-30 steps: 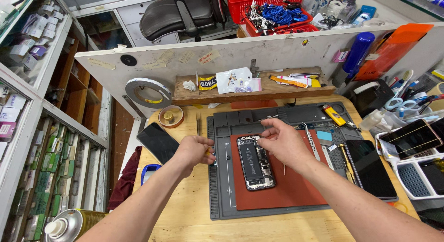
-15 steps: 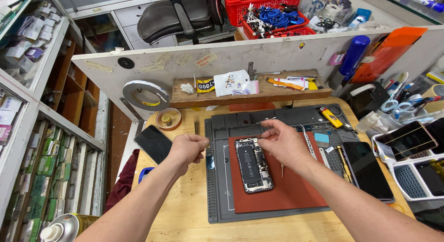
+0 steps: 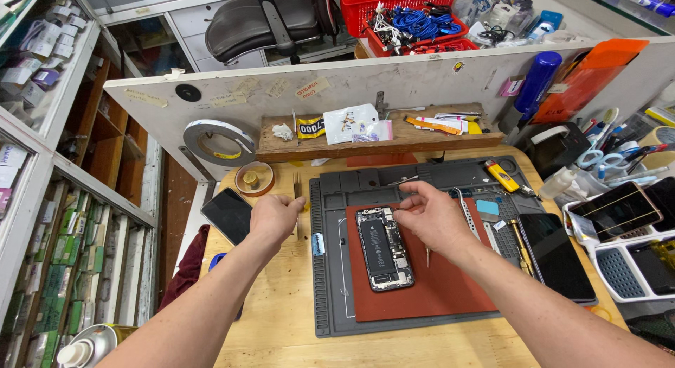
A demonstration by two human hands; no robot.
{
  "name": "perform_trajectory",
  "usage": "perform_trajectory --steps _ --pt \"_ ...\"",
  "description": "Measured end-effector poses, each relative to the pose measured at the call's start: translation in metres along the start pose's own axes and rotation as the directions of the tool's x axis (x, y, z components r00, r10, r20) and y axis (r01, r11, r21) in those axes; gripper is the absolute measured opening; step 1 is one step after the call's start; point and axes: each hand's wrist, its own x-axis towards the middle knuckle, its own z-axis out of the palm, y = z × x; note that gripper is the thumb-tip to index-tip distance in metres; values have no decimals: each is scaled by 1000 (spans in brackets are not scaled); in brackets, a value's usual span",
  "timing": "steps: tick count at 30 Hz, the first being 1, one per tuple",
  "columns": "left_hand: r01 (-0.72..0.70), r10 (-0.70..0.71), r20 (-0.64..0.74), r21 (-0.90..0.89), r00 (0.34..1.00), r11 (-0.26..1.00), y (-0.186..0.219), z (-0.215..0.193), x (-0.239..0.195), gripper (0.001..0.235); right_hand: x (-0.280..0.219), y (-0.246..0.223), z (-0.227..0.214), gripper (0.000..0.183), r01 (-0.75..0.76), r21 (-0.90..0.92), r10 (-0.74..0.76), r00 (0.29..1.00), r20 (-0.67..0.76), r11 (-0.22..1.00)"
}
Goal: The person works on a disassembled smartphone, using a screwdriver to remove screws and tweezers to handle small components. They apply adhesive tape to internal parts and reposition the battery and logic board. The device remains open on the workbench throughout the clip.
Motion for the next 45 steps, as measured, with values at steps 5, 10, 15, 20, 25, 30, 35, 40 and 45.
perform_trajectory --steps 5,10,15,20,25,30,35,40,45 --pt "-75 70 -42 -132 997 988 -13 5 24 23 -1 6 0 58 -17 -25 17 1000 -12 1000" --pt "21 -29 -87 -85 996 996 -11 4 30 19 -1 8 2 60 -3 -38 2 1000 -20 999" --pt "-160 185 -219 128 958 979 -5 1 26 26 -4 3 2 68 11 -87 -13 999 -31 996" --pt "-259 252 -257 9 933 966 3 16 16 29 -10 -3 3 74 34 -86 -37 999 -33 996" --pt "194 68 355 -651 932 734 24 66 -6 36 -15 -8 16 72 134 0 -133 985 -109 991" --pt "389 128 565 -698 815 601 35 92 -17 35 -18 -9 21 69 220 -14 -220 968 -119 976" --pt "327 103 533 -648 840 688 35 102 -20 33 -20 -3 21 70 252 -14 -252 967 -32 968" --pt "287 47 475 -604 879 744 34 102 -29 30 -15 7 16 68 232 -88 -231 973 15 969" --pt "-47 108 186 -306 977 951 30 101 -53 27 4 9 11 69 186 -231 -193 981 -8 955"
